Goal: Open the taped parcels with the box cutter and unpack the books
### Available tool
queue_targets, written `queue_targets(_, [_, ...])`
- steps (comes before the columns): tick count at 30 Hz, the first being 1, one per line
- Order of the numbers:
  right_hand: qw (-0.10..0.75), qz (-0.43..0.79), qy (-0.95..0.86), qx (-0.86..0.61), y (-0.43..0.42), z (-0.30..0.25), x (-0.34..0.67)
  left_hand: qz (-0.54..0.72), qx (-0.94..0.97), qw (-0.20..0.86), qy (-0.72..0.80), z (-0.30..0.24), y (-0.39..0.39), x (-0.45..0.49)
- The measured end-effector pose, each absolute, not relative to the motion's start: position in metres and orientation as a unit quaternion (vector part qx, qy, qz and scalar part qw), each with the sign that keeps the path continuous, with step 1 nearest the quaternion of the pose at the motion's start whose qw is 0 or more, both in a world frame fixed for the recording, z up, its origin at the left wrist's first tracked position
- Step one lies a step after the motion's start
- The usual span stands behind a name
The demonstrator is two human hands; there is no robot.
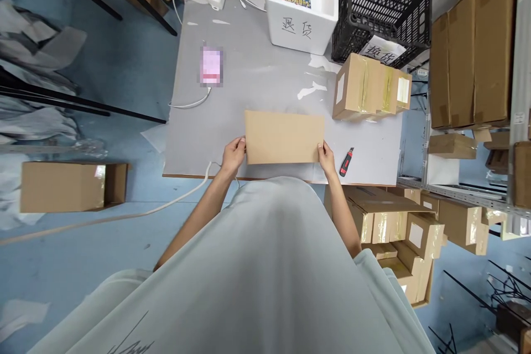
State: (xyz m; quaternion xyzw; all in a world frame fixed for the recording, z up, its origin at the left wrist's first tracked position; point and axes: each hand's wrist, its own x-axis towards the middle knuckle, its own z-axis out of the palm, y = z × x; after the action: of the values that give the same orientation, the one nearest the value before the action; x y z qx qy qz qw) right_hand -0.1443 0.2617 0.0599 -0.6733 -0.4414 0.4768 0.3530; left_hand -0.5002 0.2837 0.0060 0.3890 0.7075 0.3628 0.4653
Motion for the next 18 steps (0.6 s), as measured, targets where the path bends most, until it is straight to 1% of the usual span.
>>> queue_targets(6, [0.369, 0.489, -0.403, -0.680, 0.257, 0.043, -0.132, 0.397, 0.304, 0.536, 0.680, -0.003, 0.272, -0.502])
queue_targets(9, [0.369, 0.529, -0.343, -0.683, 0.240, 0.033, -0.127, 0.407, 0.260, 0.554, 0.678, -0.009, 0.258, -0.501])
queue_targets(12, [0.360, 0.568, -0.289, -0.681, 0.225, 0.023, -0.131, 0.408, 0.260, 0.574, 0.661, -0.010, 0.245, -0.494])
queue_targets(18, [0.388, 0.536, -0.280, -0.695, 0.216, 0.019, -0.142, 0.398, 0.280, 0.573, 0.659, -0.003, 0.236, -0.488])
